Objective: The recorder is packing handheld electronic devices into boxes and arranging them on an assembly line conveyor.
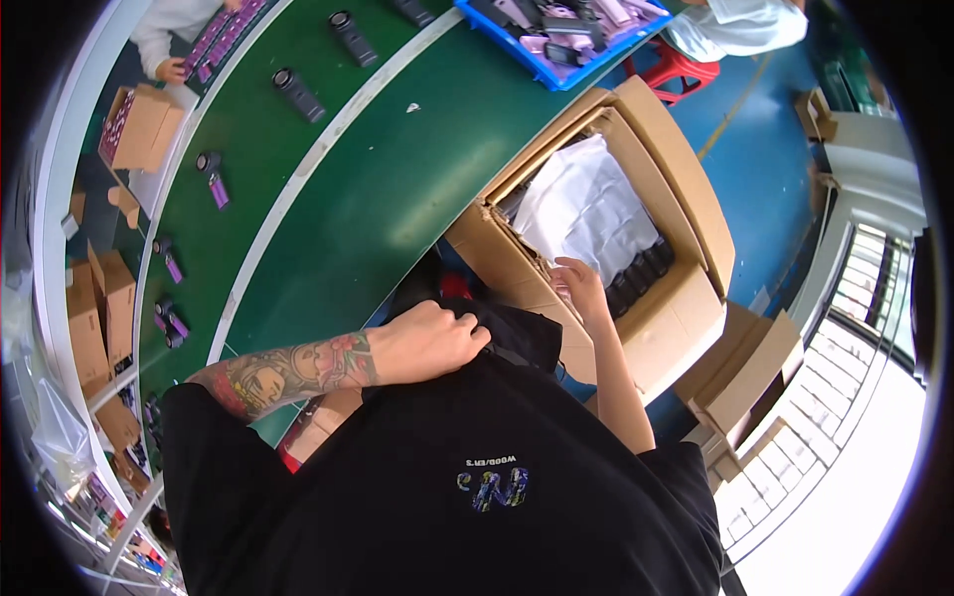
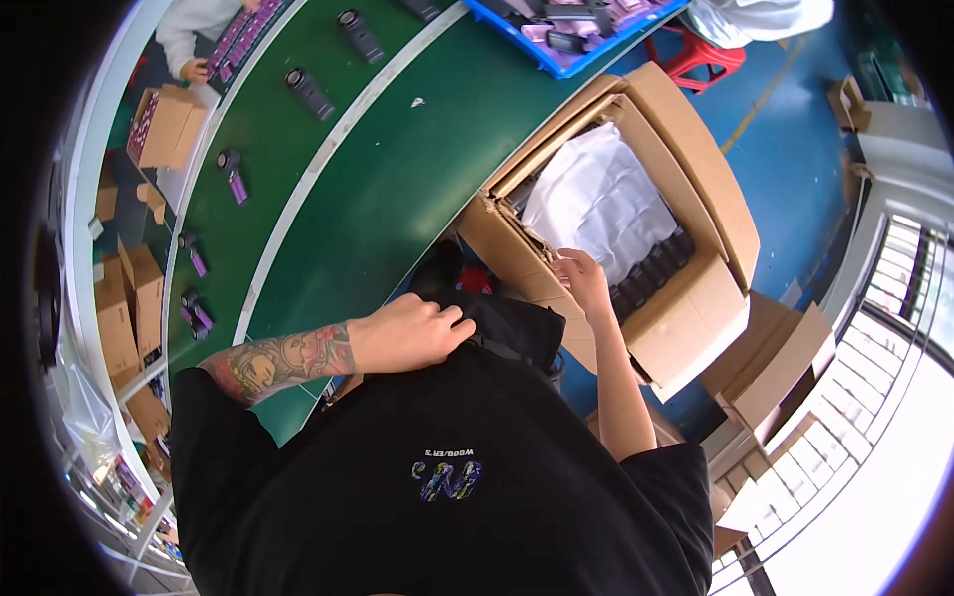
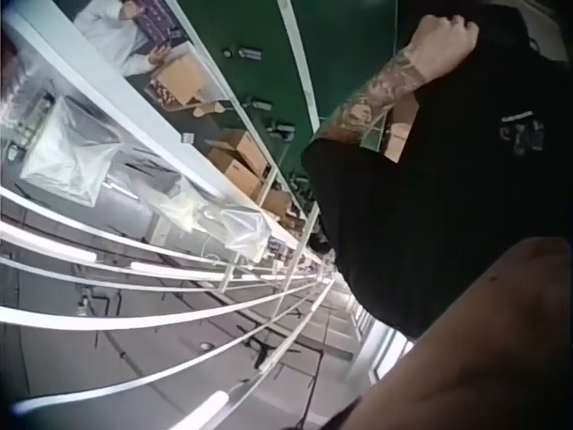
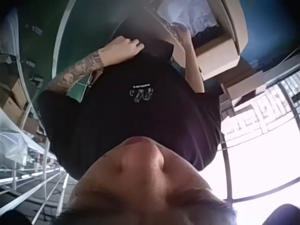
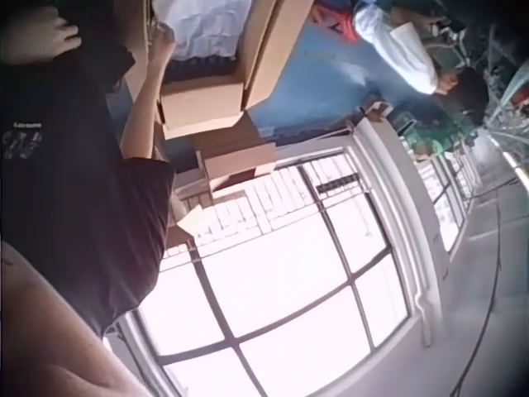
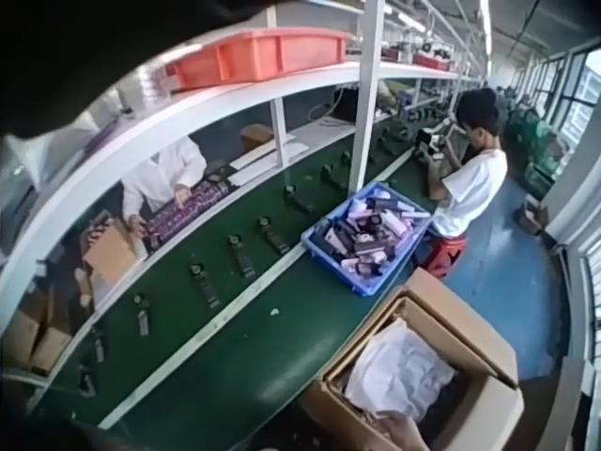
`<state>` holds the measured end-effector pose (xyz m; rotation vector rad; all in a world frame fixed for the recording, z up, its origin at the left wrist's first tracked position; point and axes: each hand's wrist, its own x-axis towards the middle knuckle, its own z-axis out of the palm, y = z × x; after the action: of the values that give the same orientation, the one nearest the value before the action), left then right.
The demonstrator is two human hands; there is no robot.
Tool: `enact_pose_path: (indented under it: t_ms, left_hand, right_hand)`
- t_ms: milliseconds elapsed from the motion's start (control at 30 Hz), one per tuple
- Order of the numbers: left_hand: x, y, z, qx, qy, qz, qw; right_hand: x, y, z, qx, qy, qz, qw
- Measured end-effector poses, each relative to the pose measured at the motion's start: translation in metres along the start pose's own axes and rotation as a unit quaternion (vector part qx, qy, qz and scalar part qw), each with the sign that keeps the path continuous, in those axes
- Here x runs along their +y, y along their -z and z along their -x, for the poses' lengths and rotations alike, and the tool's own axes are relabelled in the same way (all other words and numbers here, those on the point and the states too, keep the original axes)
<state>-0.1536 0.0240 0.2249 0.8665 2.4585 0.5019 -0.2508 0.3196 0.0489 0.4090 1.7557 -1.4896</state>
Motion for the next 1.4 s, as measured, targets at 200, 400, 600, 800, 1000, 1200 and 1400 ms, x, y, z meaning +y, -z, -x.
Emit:
enact_pose_path:
  t_ms: [200, 400, 600, 800, 1000, 1200, 1400]
  left_hand:
    - [0.032, -0.004, -0.020, 0.101, -0.058, -0.124, 0.985]
    - [0.046, -0.019, -0.045, 0.077, -0.083, 0.004, 0.994]
    - [0.053, -0.010, -0.063, -0.103, -0.053, 0.189, 0.975]
    - [0.047, -0.011, -0.082, -0.198, 0.000, 0.389, 0.899]
    - [0.017, -0.059, -0.136, -0.090, 0.214, 0.599, 0.767]
    - [0.019, -0.186, -0.315, -0.020, 0.042, 0.340, 0.939]
    - [0.046, -0.313, -0.412, -0.069, 0.153, 0.332, 0.928]
  right_hand:
    - [0.035, 0.073, 0.004, 0.104, -0.021, 0.012, 0.994]
    - [0.109, 0.147, 0.004, 0.165, -0.101, 0.050, 0.980]
    - [0.159, 0.178, 0.004, 0.157, -0.074, 0.333, 0.927]
    - [0.193, 0.173, -0.037, 0.194, 0.017, 0.467, 0.862]
    - [0.197, 0.225, -0.102, 0.333, 0.098, 0.390, 0.853]
    - [0.144, 0.286, -0.152, 0.398, 0.176, 0.443, 0.784]
    - [0.117, 0.295, -0.188, 0.335, 0.130, 0.580, 0.731]
